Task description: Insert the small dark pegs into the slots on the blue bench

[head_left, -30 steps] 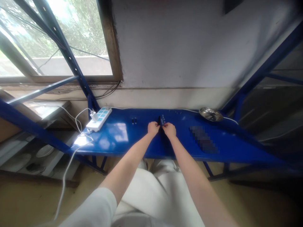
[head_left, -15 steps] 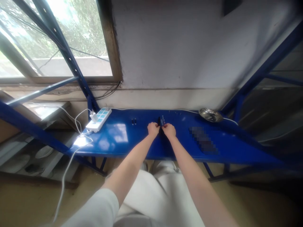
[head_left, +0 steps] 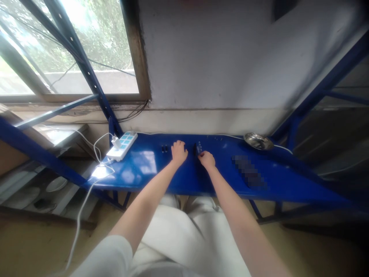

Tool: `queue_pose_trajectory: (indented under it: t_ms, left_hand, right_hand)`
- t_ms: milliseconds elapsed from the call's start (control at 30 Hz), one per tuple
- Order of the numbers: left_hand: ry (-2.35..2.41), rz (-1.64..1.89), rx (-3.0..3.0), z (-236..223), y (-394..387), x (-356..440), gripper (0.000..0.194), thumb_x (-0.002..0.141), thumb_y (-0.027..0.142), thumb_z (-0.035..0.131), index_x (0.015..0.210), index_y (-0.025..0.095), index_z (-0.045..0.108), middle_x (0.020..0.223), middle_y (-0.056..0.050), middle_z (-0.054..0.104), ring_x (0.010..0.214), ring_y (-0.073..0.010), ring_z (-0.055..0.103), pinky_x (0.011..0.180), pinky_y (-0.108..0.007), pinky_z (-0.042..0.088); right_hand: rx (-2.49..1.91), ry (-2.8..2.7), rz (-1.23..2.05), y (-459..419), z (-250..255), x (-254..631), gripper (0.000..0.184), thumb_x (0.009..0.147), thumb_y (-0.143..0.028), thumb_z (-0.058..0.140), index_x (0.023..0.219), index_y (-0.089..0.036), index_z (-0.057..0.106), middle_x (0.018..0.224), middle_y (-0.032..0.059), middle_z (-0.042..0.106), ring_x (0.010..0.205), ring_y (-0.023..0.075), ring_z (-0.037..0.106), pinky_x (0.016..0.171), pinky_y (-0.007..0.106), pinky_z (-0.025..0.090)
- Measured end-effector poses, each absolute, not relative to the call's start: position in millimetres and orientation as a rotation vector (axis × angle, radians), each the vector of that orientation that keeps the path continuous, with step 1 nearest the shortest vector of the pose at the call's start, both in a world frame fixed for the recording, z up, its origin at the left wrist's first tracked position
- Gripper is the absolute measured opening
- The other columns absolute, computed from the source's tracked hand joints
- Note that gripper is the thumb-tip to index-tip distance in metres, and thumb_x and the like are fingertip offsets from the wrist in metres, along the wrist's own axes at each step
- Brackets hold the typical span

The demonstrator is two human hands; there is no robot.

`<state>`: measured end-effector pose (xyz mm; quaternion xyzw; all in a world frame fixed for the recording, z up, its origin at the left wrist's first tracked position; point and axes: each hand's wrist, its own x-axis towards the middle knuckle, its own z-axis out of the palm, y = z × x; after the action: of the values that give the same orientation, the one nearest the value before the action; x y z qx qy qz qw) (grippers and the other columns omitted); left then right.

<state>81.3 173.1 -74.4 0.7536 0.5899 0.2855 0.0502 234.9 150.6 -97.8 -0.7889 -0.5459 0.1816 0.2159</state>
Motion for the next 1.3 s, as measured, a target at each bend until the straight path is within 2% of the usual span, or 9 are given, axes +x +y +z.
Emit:
queue_pose_trajectory:
  t_ms: [133,233,300,433,533,767,1033,1167,1300]
  left_hand:
    - [1.899,0.787,2.365,-38.6,193.1,46.8,0.023,0.080,0.023,0.048,0.101,0.018,0.057,0.114,-0.010,0.052,0.108,-0.0251,0.041,0.087,-0.040,0.034]
    - [1.914,0.570,2.444,-12.6,207.8,19.5,0.024,0.079,0.028,0.052,0.098,0.018,0.061,0.115,-0.010,0.052,0.110,-0.0279,0.040,0.090,-0.043,0.032]
    - [1.925,0.381,2.496,-1.0,214.3,4.5,0.026,0.076,0.031,0.056,0.097,0.017,0.063,0.115,-0.011,0.052,0.111,-0.0296,0.040,0.091,-0.044,0.031]
    - [1.920,0.031,2.524,3.4,219.0,-11.3,0.034,0.070,0.038,0.064,0.098,0.019,0.065,0.118,-0.012,0.052,0.114,-0.0317,0.037,0.094,-0.046,0.028]
    - [1.912,-0.053,2.525,-3.8,217.4,-12.5,0.031,0.071,0.037,0.064,0.097,0.021,0.066,0.119,-0.012,0.052,0.116,-0.0308,0.036,0.096,-0.047,0.026]
    - [1.900,0.097,2.532,-18.7,211.4,-7.0,0.019,0.071,0.027,0.065,0.087,0.017,0.068,0.111,-0.014,0.056,0.113,-0.0304,0.037,0.095,-0.044,0.026]
    - [1.842,0.252,2.523,-30.5,217.1,-6.0,0.006,0.071,0.019,0.063,0.072,0.016,0.068,0.098,-0.011,0.061,0.105,-0.0281,0.044,0.092,-0.043,0.028]
    - [1.700,0.696,2.356,-22.4,209.8,2.3,0.006,0.072,0.020,0.062,0.070,0.018,0.068,0.093,-0.008,0.064,0.100,-0.0258,0.049,0.091,-0.042,0.031]
    - [1.327,1.146,1.792,-7.3,182.5,19.5,0.011,0.074,0.021,0.060,0.082,0.016,0.066,0.075,-0.006,0.065,0.075,-0.0170,0.059,0.077,-0.032,0.043]
  right_hand:
    - [-2.164,-1.527,0.528,147.8,-96.1,239.5,0.026,0.074,-0.030,0.058,0.096,-0.016,0.063,0.096,0.0103,0.066,0.085,0.0213,0.063,0.065,0.026,0.044]
    - [-2.138,-1.490,0.509,140.6,-92.8,241.5,0.029,0.073,-0.030,0.058,0.097,-0.015,0.063,0.097,0.0110,0.067,0.087,0.0221,0.063,0.067,0.026,0.045]
    - [-2.101,-1.434,0.492,133.0,-89.6,239.1,0.025,0.075,-0.030,0.055,0.094,-0.016,0.064,0.095,0.0098,0.067,0.087,0.0216,0.063,0.069,0.027,0.045]
    - [-1.928,-1.332,0.468,113.8,-79.4,221.9,0.020,0.079,-0.027,0.048,0.087,-0.017,0.064,0.091,0.0069,0.068,0.085,0.0190,0.063,0.074,0.027,0.046]
    - [-1.724,-1.319,0.492,100.7,-67.8,203.6,0.022,0.080,-0.029,0.047,0.089,-0.018,0.063,0.093,0.0065,0.068,0.085,0.0175,0.062,0.077,0.027,0.047]
    - [-1.538,-1.372,0.569,85.6,-42.6,182.1,0.025,0.082,-0.034,0.046,0.094,-0.019,0.062,0.093,0.0070,0.067,0.082,0.0180,0.061,0.075,0.031,0.049]
    - [-1.486,-1.368,0.568,81.7,-37.4,180.5,0.024,0.081,-0.035,0.048,0.093,-0.019,0.063,0.090,0.0065,0.067,0.079,0.0173,0.061,0.074,0.031,0.049]
    - [-1.467,-1.349,0.566,81.5,-34.3,180.0,0.023,0.081,-0.035,0.049,0.091,-0.018,0.062,0.089,0.0065,0.067,0.078,0.0168,0.061,0.074,0.030,0.048]
    - [-1.422,-1.288,0.617,86.2,-28.8,176.2,0.030,0.082,-0.045,0.046,0.089,-0.018,0.059,0.084,0.0059,0.066,0.073,0.0159,0.060,0.067,0.028,0.047]
